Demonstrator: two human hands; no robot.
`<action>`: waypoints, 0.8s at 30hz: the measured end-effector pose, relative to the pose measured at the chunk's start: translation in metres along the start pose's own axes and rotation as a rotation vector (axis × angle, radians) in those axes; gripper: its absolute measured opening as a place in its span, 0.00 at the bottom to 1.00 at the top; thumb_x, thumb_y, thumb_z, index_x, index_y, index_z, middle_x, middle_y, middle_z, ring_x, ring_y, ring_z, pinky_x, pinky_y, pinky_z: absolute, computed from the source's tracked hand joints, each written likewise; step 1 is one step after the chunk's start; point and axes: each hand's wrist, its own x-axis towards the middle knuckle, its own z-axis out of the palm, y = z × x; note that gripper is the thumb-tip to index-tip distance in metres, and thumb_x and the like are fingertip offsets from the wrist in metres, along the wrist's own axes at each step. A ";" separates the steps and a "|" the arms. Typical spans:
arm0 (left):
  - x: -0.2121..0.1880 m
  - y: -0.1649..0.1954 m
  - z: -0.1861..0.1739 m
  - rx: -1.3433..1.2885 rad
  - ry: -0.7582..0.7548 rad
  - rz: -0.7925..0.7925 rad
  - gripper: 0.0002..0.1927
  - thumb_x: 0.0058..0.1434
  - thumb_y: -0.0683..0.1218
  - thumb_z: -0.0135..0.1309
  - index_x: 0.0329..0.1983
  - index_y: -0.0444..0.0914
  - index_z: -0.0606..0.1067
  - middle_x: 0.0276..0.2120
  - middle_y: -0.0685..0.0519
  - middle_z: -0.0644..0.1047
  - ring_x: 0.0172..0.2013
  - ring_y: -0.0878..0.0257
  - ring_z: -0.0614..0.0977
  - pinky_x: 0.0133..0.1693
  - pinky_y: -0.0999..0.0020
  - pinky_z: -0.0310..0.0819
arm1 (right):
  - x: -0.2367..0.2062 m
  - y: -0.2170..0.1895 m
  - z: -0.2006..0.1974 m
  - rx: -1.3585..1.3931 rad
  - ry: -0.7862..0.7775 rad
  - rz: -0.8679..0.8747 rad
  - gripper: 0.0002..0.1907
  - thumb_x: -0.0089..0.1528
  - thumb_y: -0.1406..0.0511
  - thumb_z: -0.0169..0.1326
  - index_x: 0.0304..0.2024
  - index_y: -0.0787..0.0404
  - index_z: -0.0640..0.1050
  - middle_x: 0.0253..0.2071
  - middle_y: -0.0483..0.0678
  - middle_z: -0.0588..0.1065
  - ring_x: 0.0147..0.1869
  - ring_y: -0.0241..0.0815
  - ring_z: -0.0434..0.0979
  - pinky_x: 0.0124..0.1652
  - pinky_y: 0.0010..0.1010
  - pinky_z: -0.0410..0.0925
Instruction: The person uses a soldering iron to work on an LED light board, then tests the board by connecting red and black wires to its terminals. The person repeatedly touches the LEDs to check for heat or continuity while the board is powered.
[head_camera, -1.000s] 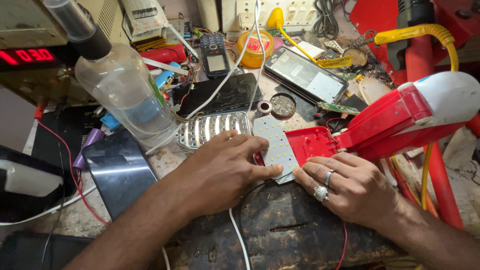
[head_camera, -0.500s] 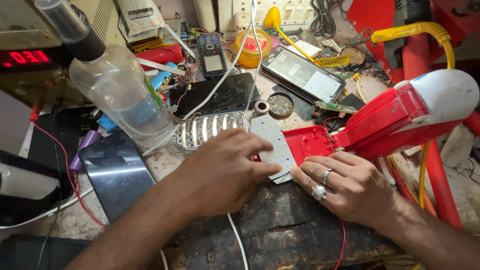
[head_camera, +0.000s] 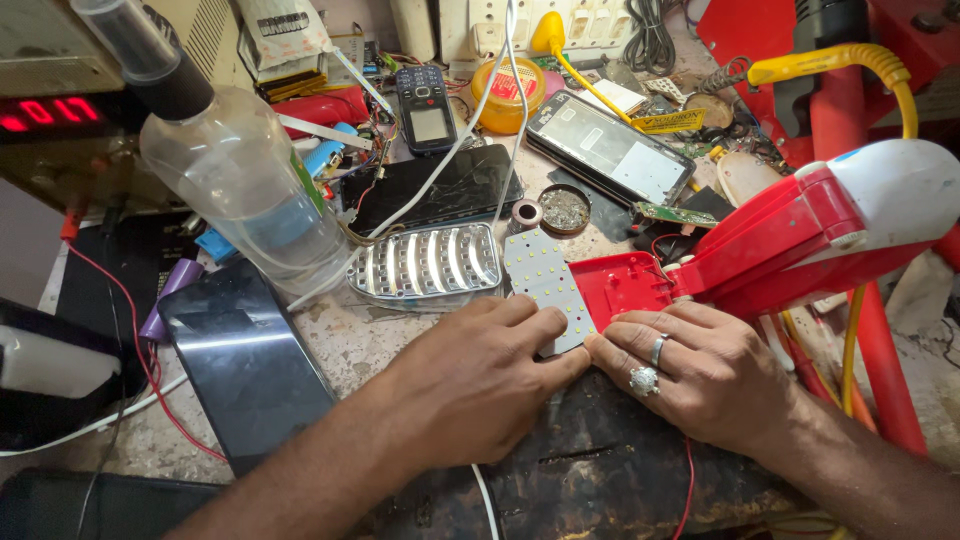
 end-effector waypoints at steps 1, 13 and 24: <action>0.000 0.001 0.000 -0.005 0.000 -0.008 0.27 0.48 0.46 0.59 0.54 0.35 0.77 0.42 0.44 0.75 0.44 0.50 0.77 0.43 0.56 0.72 | 0.000 0.000 0.000 0.002 0.000 0.004 0.17 0.54 0.64 0.56 0.45 0.61 0.82 0.42 0.48 0.81 0.46 0.44 0.83 0.39 0.37 0.74; -0.005 -0.004 -0.005 -0.103 0.005 0.009 0.20 0.54 0.44 0.56 0.49 0.33 0.80 0.41 0.45 0.76 0.44 0.52 0.77 0.46 0.58 0.72 | 0.002 0.000 -0.002 -0.009 -0.015 -0.002 0.20 0.53 0.64 0.55 0.48 0.60 0.81 0.42 0.47 0.80 0.46 0.44 0.82 0.40 0.37 0.74; -0.003 -0.007 -0.006 -0.075 -0.017 0.013 0.11 0.59 0.46 0.55 0.39 0.35 0.82 0.36 0.48 0.78 0.43 0.54 0.78 0.44 0.60 0.72 | 0.004 -0.001 -0.002 -0.006 0.001 -0.013 0.19 0.54 0.65 0.55 0.48 0.60 0.82 0.42 0.47 0.80 0.47 0.44 0.82 0.41 0.37 0.74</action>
